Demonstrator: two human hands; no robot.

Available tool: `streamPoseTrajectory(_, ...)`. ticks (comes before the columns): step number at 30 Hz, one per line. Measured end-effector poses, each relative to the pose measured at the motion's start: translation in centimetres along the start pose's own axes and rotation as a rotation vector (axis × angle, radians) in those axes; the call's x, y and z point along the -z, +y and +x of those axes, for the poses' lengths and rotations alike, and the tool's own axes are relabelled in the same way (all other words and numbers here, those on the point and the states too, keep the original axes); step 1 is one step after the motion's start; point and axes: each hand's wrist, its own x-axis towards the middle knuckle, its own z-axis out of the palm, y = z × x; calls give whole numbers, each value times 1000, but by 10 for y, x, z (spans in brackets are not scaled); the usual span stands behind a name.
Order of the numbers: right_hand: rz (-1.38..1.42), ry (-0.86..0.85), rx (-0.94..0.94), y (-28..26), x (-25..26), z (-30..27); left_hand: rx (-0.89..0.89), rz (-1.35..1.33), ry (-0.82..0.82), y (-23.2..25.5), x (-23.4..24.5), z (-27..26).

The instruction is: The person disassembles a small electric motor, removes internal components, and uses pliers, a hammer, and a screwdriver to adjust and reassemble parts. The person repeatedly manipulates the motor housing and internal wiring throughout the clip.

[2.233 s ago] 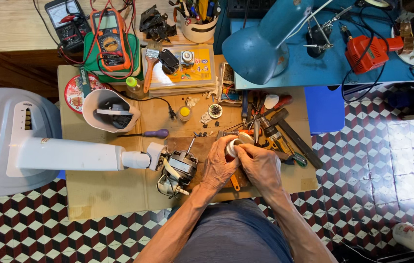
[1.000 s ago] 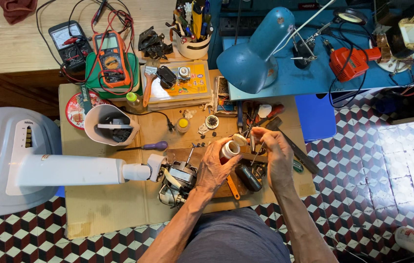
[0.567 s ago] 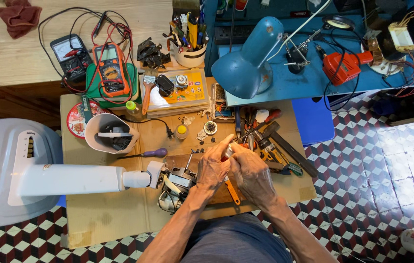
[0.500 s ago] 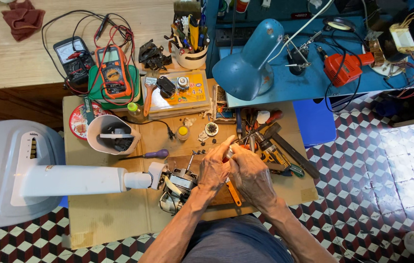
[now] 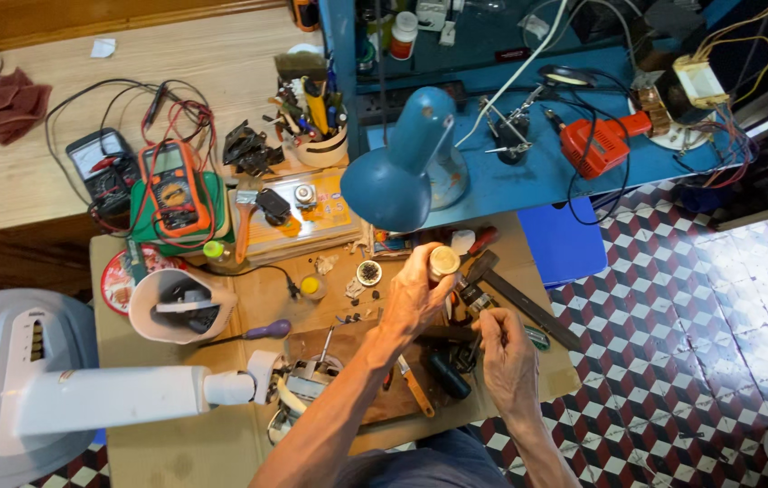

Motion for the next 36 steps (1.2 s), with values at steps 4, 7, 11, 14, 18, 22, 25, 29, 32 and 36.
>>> streamPoseTrajectory(4, 138, -11, -238, 30, 29, 13, -95, -43, 33, 21, -57, 56)
streamPoseTrajectory(7, 204, 6, -262, 49, 48, 22, 90, -258, 20, 24, -90, 98)
streamPoseTrajectory(11, 219, -24, -182, 70, 63, 31, -161, -42, 166, 7, -117, 134)
streamPoseTrajectory(14, 153, -78, -119, 78, 71, 39, -85, -64, 132, -5, -127, 141)
streamPoseTrajectory(18, -33, -65, -58, 74, 73, 62, -145, -134, 164, 2, -110, 112)
streamPoseTrajectory(22, -44, -132, 74, 48, 62, 83, 65, -55, -22, 18, -65, 6)
streamPoseTrajectory(25, -158, -363, 372, 28, 36, 75, 166, -22, -16, 25, -43, -73)
streamPoseTrajectory(29, 66, -583, 307, 19, -10, 48, 470, -82, 251, 32, -28, -118)
streamPoseTrajectory(32, 108, -756, 320, 32, -42, 40, 431, 126, 393, 29, 5, -136)
streamPoseTrajectory(36, -223, -680, 558, 79, -83, 56, 646, 109, 596, 12, 70, -149)
